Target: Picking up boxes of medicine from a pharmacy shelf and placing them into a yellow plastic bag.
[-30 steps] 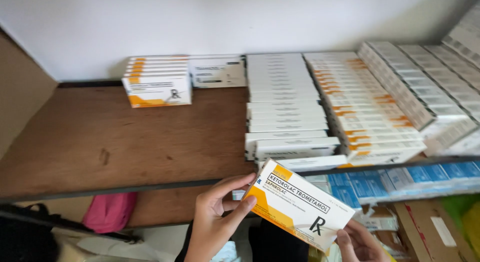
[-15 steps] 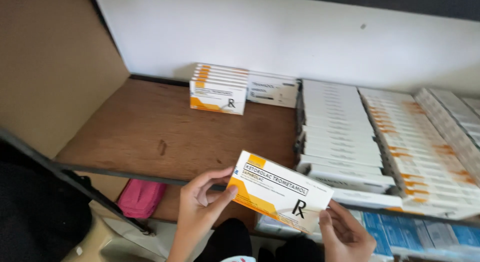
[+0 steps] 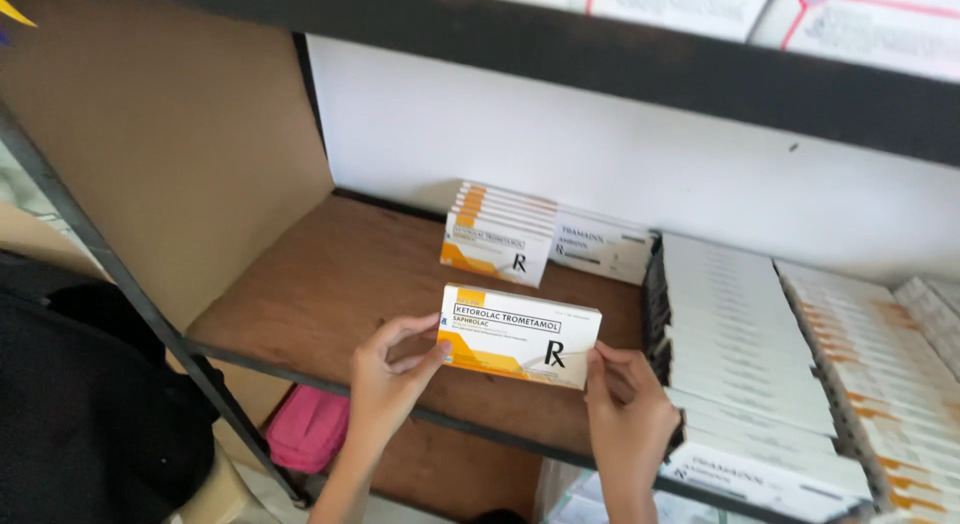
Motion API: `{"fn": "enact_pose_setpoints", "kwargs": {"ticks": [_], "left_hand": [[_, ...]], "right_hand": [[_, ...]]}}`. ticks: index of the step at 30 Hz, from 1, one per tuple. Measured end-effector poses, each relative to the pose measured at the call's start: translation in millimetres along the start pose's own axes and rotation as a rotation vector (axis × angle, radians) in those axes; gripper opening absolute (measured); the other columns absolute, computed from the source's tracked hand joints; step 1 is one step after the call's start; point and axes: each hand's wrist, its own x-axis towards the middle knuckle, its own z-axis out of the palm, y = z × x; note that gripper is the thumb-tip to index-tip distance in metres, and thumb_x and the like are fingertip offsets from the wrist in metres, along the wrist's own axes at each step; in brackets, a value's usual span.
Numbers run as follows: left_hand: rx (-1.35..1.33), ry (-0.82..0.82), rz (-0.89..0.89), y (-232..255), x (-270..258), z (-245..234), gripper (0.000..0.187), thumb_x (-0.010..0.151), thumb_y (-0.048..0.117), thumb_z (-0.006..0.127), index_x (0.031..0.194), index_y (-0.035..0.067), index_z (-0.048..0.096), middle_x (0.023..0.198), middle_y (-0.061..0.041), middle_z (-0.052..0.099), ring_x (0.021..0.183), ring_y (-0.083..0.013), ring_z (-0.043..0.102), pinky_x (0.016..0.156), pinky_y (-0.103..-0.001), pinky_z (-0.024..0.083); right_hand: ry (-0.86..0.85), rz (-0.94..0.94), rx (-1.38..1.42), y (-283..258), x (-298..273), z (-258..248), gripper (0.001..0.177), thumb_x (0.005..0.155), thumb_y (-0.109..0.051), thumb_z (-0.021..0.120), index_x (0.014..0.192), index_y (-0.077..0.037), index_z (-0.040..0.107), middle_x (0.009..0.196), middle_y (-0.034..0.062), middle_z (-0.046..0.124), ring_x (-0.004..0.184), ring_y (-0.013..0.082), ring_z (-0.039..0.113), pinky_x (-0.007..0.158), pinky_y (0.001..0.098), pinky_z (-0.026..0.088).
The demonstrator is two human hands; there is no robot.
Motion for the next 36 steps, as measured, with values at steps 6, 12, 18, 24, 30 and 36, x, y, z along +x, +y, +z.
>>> {"fn": "enact_pose_setpoints", "kwargs": {"ticks": [6, 12, 18, 24, 30, 36], "left_hand": [[0.061, 0.001, 0.107, -14, 43, -2, 0.03, 0.082, 0.007, 0.079, 0.111, 0.001, 0.071, 0.12, -0.008, 0.076, 0.113, -0.0157, 0.072, 0.086, -0.036, 0.067], [0.272, 0.071, 0.377, -57, 93, -7, 0.028, 0.083, 0.005, 0.083, 0.109, 0.0, 0.072, 0.111, -0.012, 0.08, 0.105, -0.0184, 0.077, 0.091, -0.033, 0.059], [0.263, 0.048, 0.404, -73, 124, 0, 0.023, 0.083, 0.001, 0.079, 0.102, 0.001, 0.066, 0.104, -0.012, 0.078, 0.102, -0.0203, 0.077, 0.087, -0.032, 0.06], [0.309, 0.063, 0.341, -81, 138, 5, 0.026, 0.08, 0.0, 0.08, 0.101, 0.001, 0.065, 0.101, -0.012, 0.077, 0.097, -0.0213, 0.078, 0.084, -0.032, 0.061], [0.354, 0.093, 0.431, -79, 133, 10, 0.024, 0.082, -0.004, 0.077, 0.102, 0.0, 0.064, 0.101, -0.014, 0.075, 0.099, -0.0244, 0.077, 0.086, -0.034, 0.061], [0.373, 0.057, 0.397, -107, 141, 9, 0.027, 0.086, -0.008, 0.07, 0.111, 0.001, 0.067, 0.108, -0.014, 0.077, 0.102, -0.0244, 0.077, 0.089, -0.034, 0.061]], "right_hand": [[0.01, -0.18, -0.104, 9, 22, 35, 0.013, 0.095, -0.01, 0.071, 0.102, 0.001, 0.071, 0.098, 0.0149, 0.08, 0.093, 0.0198, 0.079, 0.074, 0.0316, 0.06], [0.017, -0.326, -0.202, 19, 37, 69, 0.009, 0.094, -0.007, 0.07, 0.1, 0.0, 0.068, 0.096, 0.0173, 0.078, 0.094, 0.0252, 0.078, 0.073, 0.0354, 0.06], [-0.014, -0.151, -0.31, 21, 53, 92, 0.01, 0.095, -0.014, 0.068, 0.098, -0.004, 0.069, 0.097, 0.0123, 0.079, 0.089, 0.0293, 0.077, 0.074, 0.0427, 0.059], [-0.066, -0.158, -0.293, 47, 68, 109, 0.013, 0.095, -0.007, 0.064, 0.106, -0.003, 0.068, 0.1, 0.0161, 0.077, 0.092, 0.0344, 0.074, 0.078, 0.0448, 0.058], [-0.113, -0.203, -0.126, 86, 79, 129, 0.021, 0.093, -0.001, 0.06, 0.113, 0.001, 0.065, 0.102, 0.0177, 0.075, 0.096, 0.0318, 0.075, 0.084, 0.0417, 0.059], [-0.116, -0.277, -0.221, 99, 81, 136, 0.026, 0.093, 0.002, 0.06, 0.118, 0.003, 0.066, 0.113, 0.0197, 0.07, 0.102, 0.0331, 0.069, 0.088, 0.0419, 0.056]]}}
